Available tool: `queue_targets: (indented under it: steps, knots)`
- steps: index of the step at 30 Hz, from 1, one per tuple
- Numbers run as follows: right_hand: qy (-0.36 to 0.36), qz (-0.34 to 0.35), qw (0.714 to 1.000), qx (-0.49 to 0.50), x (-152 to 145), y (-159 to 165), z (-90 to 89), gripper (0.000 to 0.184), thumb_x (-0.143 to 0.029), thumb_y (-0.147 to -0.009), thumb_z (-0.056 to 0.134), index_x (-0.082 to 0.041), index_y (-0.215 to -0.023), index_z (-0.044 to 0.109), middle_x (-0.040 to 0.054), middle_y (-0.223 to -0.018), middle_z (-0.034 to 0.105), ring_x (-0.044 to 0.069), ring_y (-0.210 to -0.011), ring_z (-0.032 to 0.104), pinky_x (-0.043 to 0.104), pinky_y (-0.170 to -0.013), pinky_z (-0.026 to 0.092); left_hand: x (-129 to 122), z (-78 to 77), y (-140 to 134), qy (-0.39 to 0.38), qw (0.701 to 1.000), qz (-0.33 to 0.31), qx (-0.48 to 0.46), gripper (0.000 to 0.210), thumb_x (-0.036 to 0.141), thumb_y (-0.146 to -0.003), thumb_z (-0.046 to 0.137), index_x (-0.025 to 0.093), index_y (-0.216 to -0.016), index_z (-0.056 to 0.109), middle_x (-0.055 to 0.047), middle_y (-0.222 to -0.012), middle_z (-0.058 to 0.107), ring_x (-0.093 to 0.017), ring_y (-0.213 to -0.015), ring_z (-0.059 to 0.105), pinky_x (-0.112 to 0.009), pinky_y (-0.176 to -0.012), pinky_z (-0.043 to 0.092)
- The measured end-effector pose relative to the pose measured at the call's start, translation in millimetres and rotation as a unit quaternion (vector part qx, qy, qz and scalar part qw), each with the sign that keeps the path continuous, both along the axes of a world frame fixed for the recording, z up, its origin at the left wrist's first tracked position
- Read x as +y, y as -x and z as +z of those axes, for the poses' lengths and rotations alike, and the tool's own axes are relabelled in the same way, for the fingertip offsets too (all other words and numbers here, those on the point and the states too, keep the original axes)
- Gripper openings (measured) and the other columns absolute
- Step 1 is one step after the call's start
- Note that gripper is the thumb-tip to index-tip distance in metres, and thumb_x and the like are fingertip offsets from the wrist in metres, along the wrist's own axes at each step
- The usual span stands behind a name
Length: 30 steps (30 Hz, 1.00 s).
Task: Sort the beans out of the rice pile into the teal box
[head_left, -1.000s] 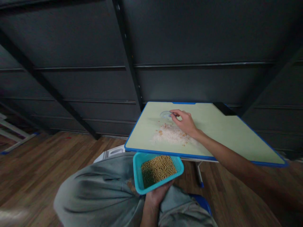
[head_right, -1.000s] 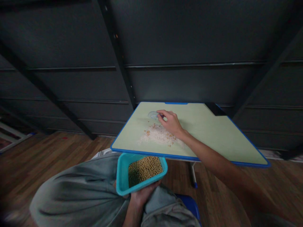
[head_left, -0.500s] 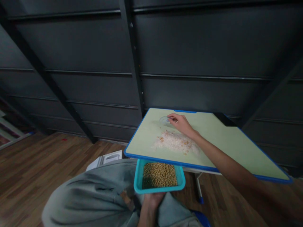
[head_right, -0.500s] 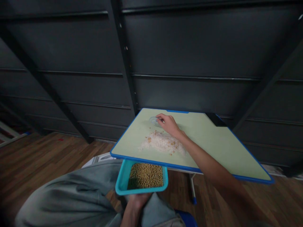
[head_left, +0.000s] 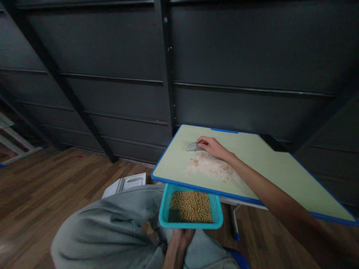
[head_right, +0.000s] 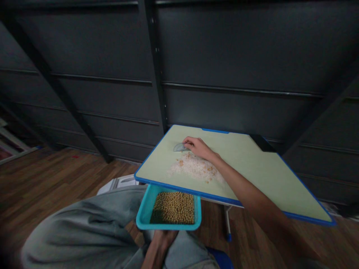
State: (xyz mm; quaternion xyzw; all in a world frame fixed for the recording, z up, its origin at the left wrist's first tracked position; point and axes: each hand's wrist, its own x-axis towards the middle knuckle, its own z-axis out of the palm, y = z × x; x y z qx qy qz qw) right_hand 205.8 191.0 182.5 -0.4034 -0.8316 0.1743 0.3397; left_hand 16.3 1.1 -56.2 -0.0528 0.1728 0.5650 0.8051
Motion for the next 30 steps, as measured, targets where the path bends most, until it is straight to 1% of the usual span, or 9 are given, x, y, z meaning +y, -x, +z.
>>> queue_targets:
  steps: [2,5,8,11,14,17,20,25,30]
  knots:
    - [0.019,0.012,1.0,0.005,0.1,-0.1,-2.2,0.014,-0.026,-0.09,0.054,-0.021,-0.098,0.065,0.0036,-0.093,0.069,0.017,-0.083,0.063,0.03,-0.078,0.049,-1.4,9.3,0.4,0.02,0.999,0.027,0.013,0.042,0.024,-0.09,0.038,0.032,-0.127,0.056,-0.002,-0.113,0.071,-0.019,-0.104,0.065,-0.032,-0.089,0.054]
    - [0.043,0.026,0.999,0.013,0.1,-0.2,-5.8,0.015,-0.027,-0.09,0.053,-0.021,-0.099,0.064,0.0038,-0.09,0.069,0.017,-0.079,0.063,0.03,-0.074,0.05,-3.1,19.2,1.2,0.047,0.998,0.036,0.027,0.045,0.014,-0.09,0.035,0.03,-0.126,0.058,-0.004,-0.11,0.072,-0.018,-0.098,0.068,-0.034,-0.088,0.055]
    - [0.056,0.034,0.998,0.019,-0.7,-1.0,-8.2,0.016,-0.028,-0.09,0.053,-0.02,-0.099,0.064,0.004,-0.092,0.068,0.016,-0.081,0.063,0.03,-0.075,0.049,-3.8,18.1,1.3,0.069,0.996,0.054,0.036,0.041,0.016,-0.09,0.038,0.03,-0.121,0.061,-0.005,-0.106,0.073,-0.019,-0.092,0.069,-0.039,-0.089,0.055]
    - [0.063,0.039,0.997,0.023,-2.0,-2.7,-8.8,0.016,-0.028,-0.089,0.054,-0.02,-0.098,0.065,0.0044,-0.095,0.068,0.017,-0.085,0.062,0.03,-0.079,0.048,-4.2,10.1,1.2,0.043,0.997,0.063,0.03,0.035,0.025,-0.091,0.042,0.03,-0.116,0.065,-0.005,-0.104,0.074,-0.022,-0.094,0.069,-0.044,-0.091,0.053]
    - [0.073,0.047,0.996,0.025,-3.5,-4.6,-8.6,0.016,-0.027,-0.087,0.056,-0.019,-0.098,0.065,0.0051,-0.096,0.068,0.016,-0.086,0.062,0.03,-0.079,0.048,-3.9,5.9,1.1,0.018,0.998,0.056,0.038,0.033,0.031,-0.089,0.046,0.029,-0.116,0.065,-0.005,-0.108,0.073,-0.024,-0.102,0.067,-0.046,-0.093,0.051]
    - [0.081,0.055,0.995,0.024,-5.1,-5.8,-8.5,0.015,-0.024,-0.087,0.056,-0.019,-0.097,0.066,0.0053,-0.097,0.068,0.016,-0.086,0.062,0.03,-0.08,0.048,-2.6,9.1,1.4,0.021,0.998,0.045,0.041,0.034,0.031,-0.089,0.046,0.029,-0.119,0.063,-0.006,-0.114,0.071,-0.024,-0.105,0.066,-0.046,-0.096,0.05]
    - [0.089,0.057,0.994,0.022,-7.1,-5.3,-7.9,0.015,-0.023,-0.087,0.056,-0.019,-0.097,0.066,0.0052,-0.096,0.068,0.016,-0.086,0.061,0.029,-0.078,0.047,-2.2,15.6,2.4,0.046,0.996,0.058,0.049,0.034,0.029,-0.091,0.042,0.03,-0.117,0.064,-0.005,-0.113,0.071,-0.022,-0.1,0.067,-0.044,-0.097,0.049]
    - [0.106,0.065,0.992,0.017,-14.4,-1.8,-1.7,0.016,-0.023,-0.088,0.056,-0.018,-0.098,0.067,0.0044,-0.092,0.069,0.016,-0.081,0.061,0.029,-0.075,0.048,-4.0,26.7,4.7,0.08,0.993,0.061,0.067,0.031,0.034,-0.089,0.044,0.03,-0.109,0.068,-0.005,-0.107,0.073,-0.024,-0.099,0.068,-0.049,-0.092,0.051]
    - [0.113,0.081,0.99,0.019,-25.8,3.6,8.6,0.016,-0.024,-0.088,0.057,-0.018,-0.1,0.066,0.0046,-0.093,0.069,0.016,-0.082,0.062,0.029,-0.074,0.048,-2.9,27.6,4.6,0.056,0.995,0.067,0.051,0.033,0.036,-0.087,0.048,0.032,-0.115,0.065,-0.006,-0.114,0.07,-0.027,-0.105,0.065,-0.054,-0.092,0.05]
